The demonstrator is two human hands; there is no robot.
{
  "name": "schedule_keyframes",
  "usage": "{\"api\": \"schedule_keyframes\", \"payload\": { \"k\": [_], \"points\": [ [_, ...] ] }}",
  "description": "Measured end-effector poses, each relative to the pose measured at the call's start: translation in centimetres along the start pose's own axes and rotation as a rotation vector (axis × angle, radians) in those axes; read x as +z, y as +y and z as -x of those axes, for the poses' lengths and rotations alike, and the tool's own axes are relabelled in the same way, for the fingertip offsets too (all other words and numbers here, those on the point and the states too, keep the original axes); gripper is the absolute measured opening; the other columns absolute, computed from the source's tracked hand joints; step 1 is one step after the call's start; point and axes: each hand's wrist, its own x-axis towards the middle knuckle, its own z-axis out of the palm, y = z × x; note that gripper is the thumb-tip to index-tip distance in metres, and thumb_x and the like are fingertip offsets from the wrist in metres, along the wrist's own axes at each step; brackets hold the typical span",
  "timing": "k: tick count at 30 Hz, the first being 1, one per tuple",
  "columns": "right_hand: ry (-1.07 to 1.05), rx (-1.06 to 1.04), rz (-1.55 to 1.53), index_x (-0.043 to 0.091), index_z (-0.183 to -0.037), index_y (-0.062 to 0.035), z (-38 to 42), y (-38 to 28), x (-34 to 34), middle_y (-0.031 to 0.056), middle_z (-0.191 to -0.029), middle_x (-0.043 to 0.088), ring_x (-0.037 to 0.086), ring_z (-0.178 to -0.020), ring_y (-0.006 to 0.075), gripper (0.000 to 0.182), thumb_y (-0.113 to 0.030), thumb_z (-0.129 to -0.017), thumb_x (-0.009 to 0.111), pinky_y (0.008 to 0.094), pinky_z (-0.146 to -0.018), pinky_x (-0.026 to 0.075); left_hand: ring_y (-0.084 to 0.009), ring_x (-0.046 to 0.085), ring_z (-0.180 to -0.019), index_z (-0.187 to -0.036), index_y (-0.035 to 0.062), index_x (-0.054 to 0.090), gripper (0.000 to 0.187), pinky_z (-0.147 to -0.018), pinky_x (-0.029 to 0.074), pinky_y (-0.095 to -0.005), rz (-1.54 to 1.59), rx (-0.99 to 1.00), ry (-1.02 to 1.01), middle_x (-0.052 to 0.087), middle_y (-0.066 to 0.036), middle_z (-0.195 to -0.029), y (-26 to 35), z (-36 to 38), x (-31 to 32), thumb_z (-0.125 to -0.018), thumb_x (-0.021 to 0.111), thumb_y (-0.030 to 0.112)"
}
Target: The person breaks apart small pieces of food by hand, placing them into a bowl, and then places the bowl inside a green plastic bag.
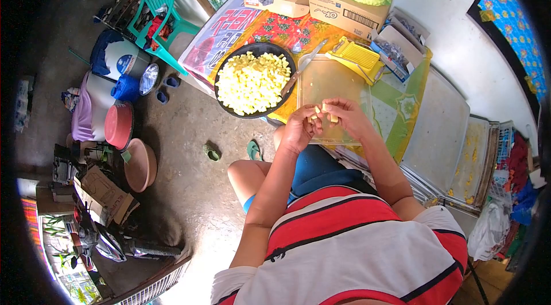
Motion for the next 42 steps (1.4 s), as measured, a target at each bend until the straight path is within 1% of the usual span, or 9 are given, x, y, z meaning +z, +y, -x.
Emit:
{"api": "schedule_keyframes", "payload": {
  "k": [2,5,11,14,20,30,33,38,42],
  "points": [
    [0.015,-0.007,-0.060,0.063,-0.107,-0.0051,-0.2,0.4,-0.4,-0.0001,-0.089,0.063,0.059,-0.074,0.0070,0.022,-0.016,-0.088,0.063,0.0222,-0.060,0.049,-0.0147,0.060,-0.063,-0.093,0.0049,0.059,0.021,-0.059,0.053,-0.0311,0.107,0.004,-0.005,0.063,-0.005,-0.084,0.0,0.0,0.0,-0.085,0.058,0.024],
    [0.056,-0.003,-0.081,0.063,-0.110,-0.0051,0.0,0.2,-0.4,0.0000,-0.091,0.063,0.059,-0.075,0.0067,0.024,-0.017,-0.089,0.061,0.0226,-0.060,0.049,-0.0151,0.061,-0.065,-0.093,0.0060,0.060,0.023,-0.061,0.054,-0.0311,0.136,-0.007,0.031,0.064,-0.005,-0.087,0.2,0.0,-0.3,-0.087,0.056,0.028],
    [0.011,0.010,-0.021,0.062,-0.115,-0.0073,0.0,0.4,-0.8,-0.0011,-0.092,0.061,0.056,-0.077,0.0063,0.030,-0.021,-0.089,0.062,0.0245,-0.064,0.049,-0.0116,0.060,-0.062,-0.092,0.0073,0.059,0.023,-0.055,0.053,-0.0275,-0.066,0.006,0.076,0.063,-0.004,-0.084,-0.1,-0.1,-0.2,-0.087,0.061,0.030],
    [0.031,-0.017,0.042,0.062,-0.116,-0.0069,0.3,0.1,-0.2,-0.0013,-0.092,0.061,0.055,-0.078,0.0064,0.030,-0.019,-0.089,0.061,0.0247,-0.065,0.049,-0.0096,0.059,-0.059,-0.095,0.0071,0.058,0.021,-0.052,0.052,-0.0251,-0.136,0.044,0.076,0.062,-0.002,-0.080,-0.8,-0.3,0.1,-0.087,0.064,0.026],
    [0.010,-0.096,0.092,0.061,-0.115,-0.0062,0.0,0.5,-0.5,-0.0009,-0.092,0.061,0.056,-0.080,0.0074,0.029,-0.014,-0.087,0.061,0.0241,-0.066,0.049,-0.0085,0.058,-0.059,-0.097,0.0055,0.056,0.018,-0.051,0.052,-0.0227,-0.180,0.070,0.047,0.062,-0.002,-0.079,-1.2,-0.6,0.0,-0.088,0.062,0.020],
    [0.007,-0.071,0.038,0.058,-0.115,-0.0050,0.1,0.6,-0.1,0.0033,-0.096,0.063,0.063,-0.084,0.0129,0.029,-0.012,-0.087,0.061,0.0249,-0.065,0.049,-0.0115,0.059,-0.059,-0.098,0.0013,0.056,0.020,-0.051,0.053,-0.0258,-0.164,0.079,0.023,0.064,-0.009,-0.084,-0.9,-0.2,0.0,-0.089,0.058,0.018],
    [0.007,-0.076,0.014,0.058,-0.115,-0.0048,0.1,0.5,0.2,0.0031,-0.095,0.063,0.063,-0.086,0.0126,0.030,-0.014,-0.087,0.061,0.0252,-0.065,0.049,-0.0127,0.060,-0.062,-0.099,0.0018,0.057,0.023,-0.054,0.054,-0.0276,-0.129,0.071,0.026,0.064,-0.009,-0.085,-0.9,-0.2,-0.2,-0.089,0.055,0.023],
    [0.063,-0.047,0.027,0.059,-0.113,-0.0051,0.4,-0.3,0.7,0.0020,-0.094,0.064,0.060,-0.079,0.0086,0.027,-0.014,-0.088,0.061,0.0235,-0.064,0.049,-0.0167,0.061,-0.068,-0.099,0.0039,0.058,0.030,-0.061,0.055,-0.0329,0.105,0.017,-0.016,0.063,-0.008,-0.087,-0.9,-0.5,-1.0,-0.090,0.049,0.031],
    [0.076,-0.083,0.082,0.060,-0.112,-0.0047,0.2,0.1,0.3,-0.0005,-0.089,0.062,0.055,-0.077,0.0073,0.030,-0.018,-0.085,0.064,0.0234,-0.063,0.048,-0.0186,0.062,-0.071,-0.100,0.0047,0.059,0.035,-0.064,0.054,-0.0348,0.131,-0.015,0.022,0.063,-0.008,-0.089,-1.2,-0.6,-2.2,-0.092,0.046,0.036]
  ]
}}
